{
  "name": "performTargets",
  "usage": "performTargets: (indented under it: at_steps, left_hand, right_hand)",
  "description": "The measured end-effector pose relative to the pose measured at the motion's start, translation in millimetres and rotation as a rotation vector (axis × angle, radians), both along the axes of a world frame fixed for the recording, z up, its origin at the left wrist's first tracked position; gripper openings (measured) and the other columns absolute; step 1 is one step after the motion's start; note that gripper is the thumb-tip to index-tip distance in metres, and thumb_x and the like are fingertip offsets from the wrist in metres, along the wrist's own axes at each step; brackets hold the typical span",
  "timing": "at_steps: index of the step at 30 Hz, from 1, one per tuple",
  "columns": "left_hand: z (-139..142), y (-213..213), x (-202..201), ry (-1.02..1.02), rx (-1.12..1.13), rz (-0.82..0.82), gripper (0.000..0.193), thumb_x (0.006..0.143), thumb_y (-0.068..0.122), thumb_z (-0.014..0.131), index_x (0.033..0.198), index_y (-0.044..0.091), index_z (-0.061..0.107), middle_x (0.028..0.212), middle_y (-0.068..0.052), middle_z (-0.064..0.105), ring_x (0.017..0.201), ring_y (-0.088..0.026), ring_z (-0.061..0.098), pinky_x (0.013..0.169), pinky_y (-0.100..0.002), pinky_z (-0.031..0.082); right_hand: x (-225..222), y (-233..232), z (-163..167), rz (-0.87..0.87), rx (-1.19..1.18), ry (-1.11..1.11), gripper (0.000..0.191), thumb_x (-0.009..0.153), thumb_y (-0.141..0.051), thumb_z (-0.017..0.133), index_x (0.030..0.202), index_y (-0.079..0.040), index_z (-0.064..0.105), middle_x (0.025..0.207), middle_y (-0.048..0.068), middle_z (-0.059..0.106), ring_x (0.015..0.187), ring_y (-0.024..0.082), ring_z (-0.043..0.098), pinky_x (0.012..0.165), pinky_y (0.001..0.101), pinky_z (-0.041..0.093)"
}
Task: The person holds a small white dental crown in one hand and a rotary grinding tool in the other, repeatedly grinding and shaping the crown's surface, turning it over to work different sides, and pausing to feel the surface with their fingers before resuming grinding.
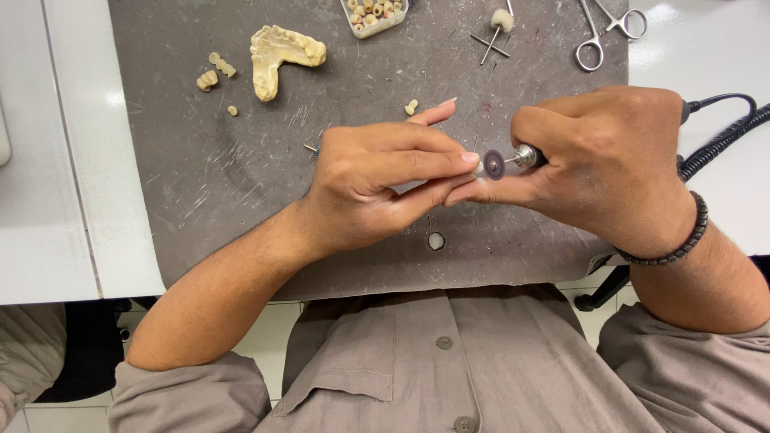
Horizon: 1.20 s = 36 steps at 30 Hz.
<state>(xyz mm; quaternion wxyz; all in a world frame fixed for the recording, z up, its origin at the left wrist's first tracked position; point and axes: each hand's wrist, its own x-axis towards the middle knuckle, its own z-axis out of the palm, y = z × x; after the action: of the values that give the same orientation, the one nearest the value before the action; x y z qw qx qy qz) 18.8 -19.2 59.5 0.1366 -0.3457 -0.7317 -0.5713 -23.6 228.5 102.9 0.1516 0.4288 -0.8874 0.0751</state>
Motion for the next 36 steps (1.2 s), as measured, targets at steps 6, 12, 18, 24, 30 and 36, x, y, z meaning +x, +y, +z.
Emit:
performTargets:
  at_steps: [6,12,18,24,30,36]
  left_hand:
    - [-1.0,-0.9,0.8,0.006,-0.014,0.000,0.026,0.097,-0.003,0.081,0.119,0.008,0.074,0.113,-0.004,0.075,0.096,-0.015,0.077,0.119,-0.046,0.054]
    - [-0.5,-0.4,0.3,0.041,-0.046,0.009,0.025,0.097,-0.001,0.081,0.119,0.008,0.074,0.113,-0.004,0.075,0.096,-0.014,0.077,0.118,-0.046,0.054]
    - [-0.5,-0.3,0.1,0.038,-0.048,0.004,0.024,0.097,-0.001,0.081,0.119,0.008,0.074,0.113,-0.004,0.075,0.096,-0.014,0.077,0.118,-0.046,0.053]
    - [-1.0,-0.1,0.1,0.045,-0.057,0.007,0.024,0.098,-0.001,0.081,0.119,0.008,0.074,0.113,-0.004,0.075,0.096,-0.014,0.077,0.118,-0.046,0.054]
    - [-1.0,0.1,-0.3,0.042,-0.060,0.004,0.024,0.097,-0.001,0.081,0.119,0.007,0.074,0.113,-0.004,0.075,0.099,-0.015,0.077,0.118,-0.046,0.054]
    - [-0.7,-0.1,0.4,0.041,-0.060,0.009,0.025,0.097,-0.001,0.080,0.119,0.008,0.074,0.113,-0.004,0.075,0.096,-0.014,0.077,0.118,-0.046,0.054]
  right_hand:
    - [-1.0,-1.9,-0.1,0.019,-0.003,-0.006,0.071,0.070,-0.077,0.075,0.055,-0.014,0.048,0.042,-0.004,0.034,0.038,0.012,0.036,0.039,0.0299,0.021]
    - [-0.6,-1.0,-0.2,0.012,-0.008,-0.014,0.069,0.072,-0.076,0.076,0.057,-0.013,0.051,0.044,-0.004,0.035,0.039,0.012,0.037,0.039,0.0298,0.022]
    - [-1.2,-0.5,-1.0,0.018,0.011,-0.005,0.068,0.071,-0.076,0.076,0.058,-0.014,0.051,0.044,-0.004,0.036,0.039,0.012,0.038,0.040,0.0303,0.022]
    - [-1.8,-0.1,-1.8,0.025,0.013,-0.010,0.067,0.072,-0.075,0.076,0.057,-0.014,0.052,0.043,-0.004,0.037,0.039,0.011,0.038,0.039,0.0295,0.022]
    - [-2.1,-0.2,-2.4,0.022,0.035,-0.008,0.067,0.072,-0.075,0.076,0.056,-0.014,0.051,0.042,-0.004,0.037,0.038,0.011,0.039,0.038,0.0296,0.022]
    - [-0.6,0.5,-1.1,0.012,0.026,-0.014,0.068,0.072,-0.075,0.077,0.057,-0.014,0.050,0.044,-0.003,0.038,0.040,0.013,0.039,0.040,0.0306,0.022]
